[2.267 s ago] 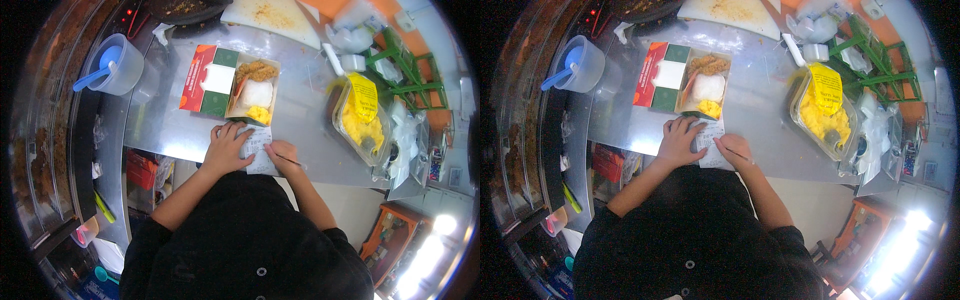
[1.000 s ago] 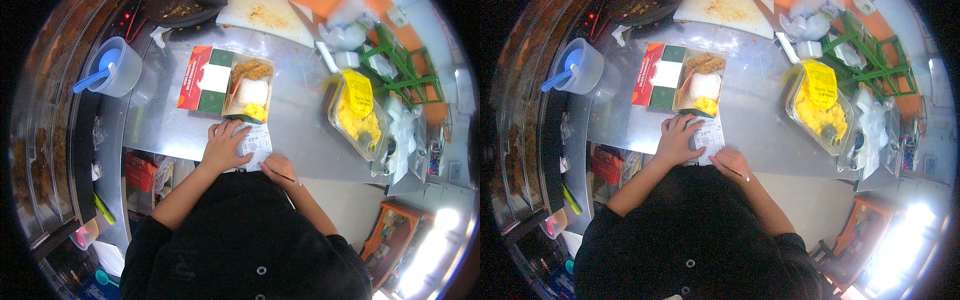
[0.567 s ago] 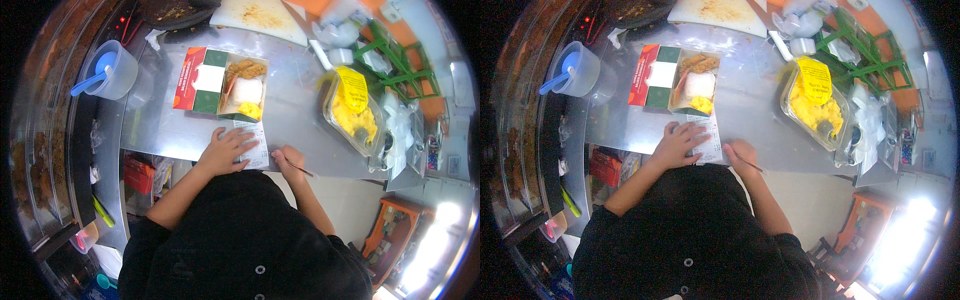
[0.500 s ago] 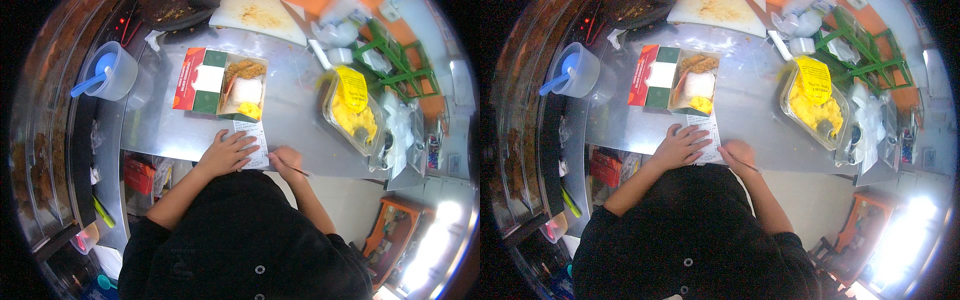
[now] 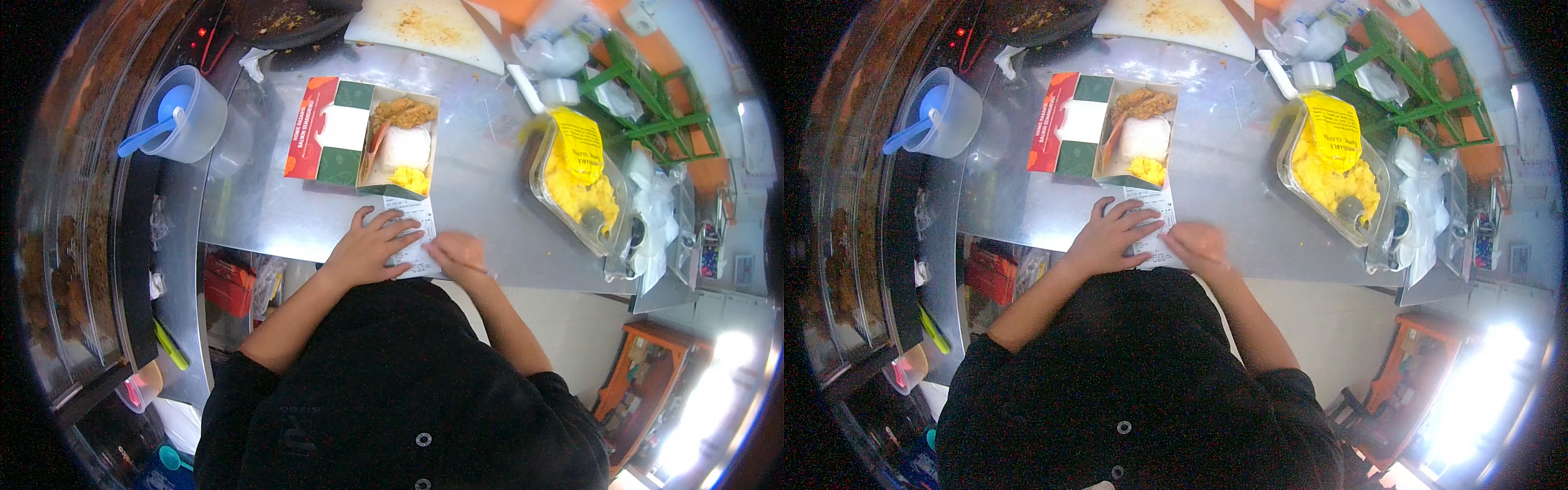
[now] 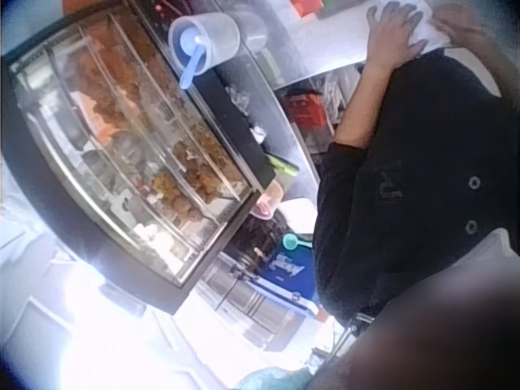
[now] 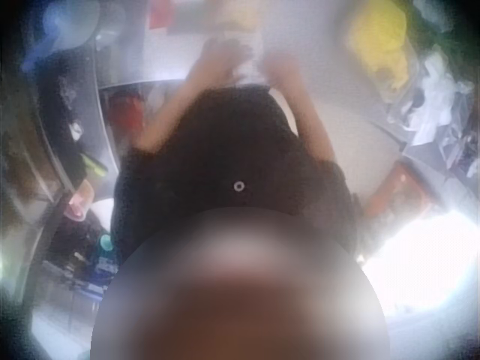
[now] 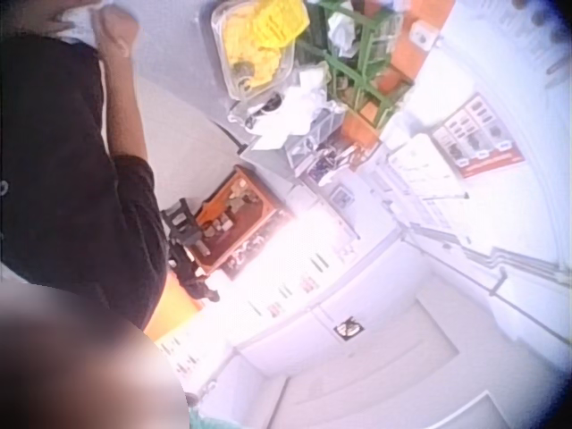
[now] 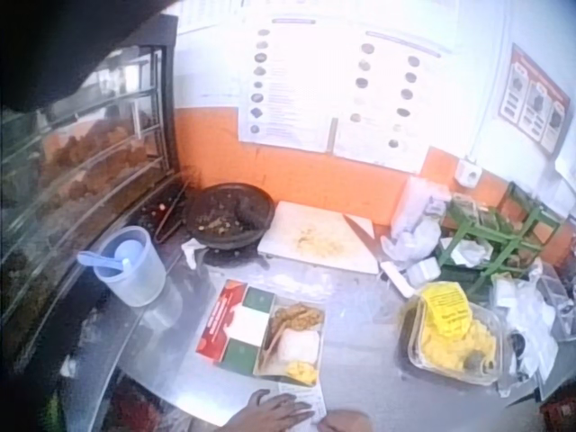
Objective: The person retrieves a receipt and places it on a food warmer, then opens a cooler to take out a white rice cake. They open a takeout box, place the rice cake inside, add a portion of fried chicken, and include a yellow condiment. The person writes on the receipt, closes the box, and places it into a plastic bag.
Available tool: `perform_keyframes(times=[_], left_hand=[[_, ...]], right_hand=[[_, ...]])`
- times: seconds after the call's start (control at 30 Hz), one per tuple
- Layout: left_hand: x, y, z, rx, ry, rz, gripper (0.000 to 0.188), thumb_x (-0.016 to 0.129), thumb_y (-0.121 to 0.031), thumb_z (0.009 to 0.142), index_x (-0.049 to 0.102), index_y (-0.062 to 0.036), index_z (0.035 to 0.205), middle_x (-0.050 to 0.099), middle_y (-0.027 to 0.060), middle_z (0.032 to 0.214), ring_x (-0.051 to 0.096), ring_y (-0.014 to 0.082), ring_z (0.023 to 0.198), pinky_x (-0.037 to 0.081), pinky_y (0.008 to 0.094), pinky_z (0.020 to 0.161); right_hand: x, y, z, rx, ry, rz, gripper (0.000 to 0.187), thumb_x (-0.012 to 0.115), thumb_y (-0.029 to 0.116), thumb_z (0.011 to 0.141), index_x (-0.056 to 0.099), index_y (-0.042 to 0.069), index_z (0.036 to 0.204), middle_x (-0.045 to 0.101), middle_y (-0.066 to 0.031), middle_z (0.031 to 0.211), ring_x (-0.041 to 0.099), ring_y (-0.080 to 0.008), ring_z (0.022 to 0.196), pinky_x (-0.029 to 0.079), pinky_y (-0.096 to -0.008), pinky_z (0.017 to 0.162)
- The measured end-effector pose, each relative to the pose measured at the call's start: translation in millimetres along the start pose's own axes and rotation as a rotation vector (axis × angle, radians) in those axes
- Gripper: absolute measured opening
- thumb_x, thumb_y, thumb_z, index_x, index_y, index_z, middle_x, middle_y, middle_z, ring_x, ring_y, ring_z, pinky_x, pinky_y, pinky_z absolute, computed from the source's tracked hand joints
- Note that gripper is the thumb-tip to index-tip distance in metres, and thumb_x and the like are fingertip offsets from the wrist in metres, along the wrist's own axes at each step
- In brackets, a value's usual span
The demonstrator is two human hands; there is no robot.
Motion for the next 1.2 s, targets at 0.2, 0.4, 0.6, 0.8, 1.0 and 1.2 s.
perform_keyframes(times=[0.2, 0.4, 0.6, 0.8, 1.0, 1.2], left_hand=[[5.0, 6.1, -5.7, -0.008, -0.036, -0.073, 0.054, 0.069, -0.04, 0.078, 0.056, -0.0167, 0.125, 0.051, 0.0031, 0.132, 0.043, 0.021, 0.126, 0.028, 0.0522, 0.104], [-13.4, 75.6, -33.8, -0.721, -0.772, -0.671, 0.045, 0.064, -0.025, 0.088, 0.046, -0.0061, 0.125, 0.053, 0.0128, 0.123, 0.049, 0.0253, 0.117, 0.037, 0.0388, 0.099], [-15.6, 113.6, -13.5, -0.764, -1.108, -1.505, 0.034, 0.046, -0.013, 0.099, 0.037, -0.0055, 0.131, 0.053, 0.0095, 0.122, 0.053, 0.0198, 0.108, 0.043, 0.0374, 0.094], [-60.0, 167.8, -67.8, -0.878, -0.988, -1.254, 0.043, 0.052, -0.015, 0.095, 0.037, -0.0059, 0.134, 0.055, 0.0095, 0.122, 0.056, 0.0219, 0.107, 0.044, 0.0357, 0.093], [-95.2, 186.0, -59.9, -0.959, -0.897, -0.683, 0.071, 0.077, -0.027, 0.078, 0.038, 0.0032, 0.13, 0.057, 0.0147, 0.118, 0.056, 0.0232, 0.105, 0.043, 0.033, 0.092], [-105.9, 140.5, -4.4, -0.732, -0.782, -0.478, 0.059, 0.077, -0.018, 0.073, 0.052, 0.0033, 0.121, 0.065, 0.0133, 0.103, 0.061, 0.0204, 0.095, 0.047, 0.0332, 0.085]], right_hand=[[-9.6, -8.1, -28.7, 0.301, 0.082, 0.164, 0.022, 0.067, 0.021, 0.083, 0.057, 0.006, 0.071, 0.059, -0.0097, 0.068, 0.06, -0.0307, 0.066, 0.048, -0.0402, 0.062], [-34.6, 1.6, 5.6, 0.061, 0.004, 0.085, 0.017, 0.066, 0.022, 0.085, 0.06, 0.005, 0.084, 0.064, -0.0132, 0.107, 0.063, -0.0286, 0.094, 0.048, -0.0413, 0.08], [-12.2, 32.8, 15.6, -0.1, 0.111, -0.065, 0.016, 0.062, 0.018, 0.085, 0.057, 0.007, 0.094, 0.061, -0.014, 0.118, 0.057, -0.033, 0.108, 0.039, -0.0476, 0.094], [-36.8, -42.5, 4.0, 0.169, 0.094, -0.132, 0.025, 0.062, 0.011, 0.079, 0.06, 0.008, 0.104, 0.061, -0.0149, 0.11, 0.055, -0.0323, 0.108, 0.039, -0.0446, 0.093], [-67.4, -63.1, 53.5, 0.17, -0.068, -0.488, 0.051, 0.063, 0.005, 0.076, 0.055, 0.013, 0.126, 0.054, -0.0146, 0.121, 0.051, -0.036, 0.113, 0.039, -0.0428, 0.094], [-41.2, 0.9, 126.0, 0.156, -0.428, 0.194, 0.091, 0.075, 0.022, 0.073, 0.023, 0.011, 0.147, 0.049, -0.0184, 0.126, 0.049, -0.0361, 0.116, 0.04, -0.0466, 0.096]])
Point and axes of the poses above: each hand's wrist, its own z-axis towards the middle knuckle, its own x-axis out of the palm, y = z × x, the point moved 7 cm from there along z, towards the middle knuckle
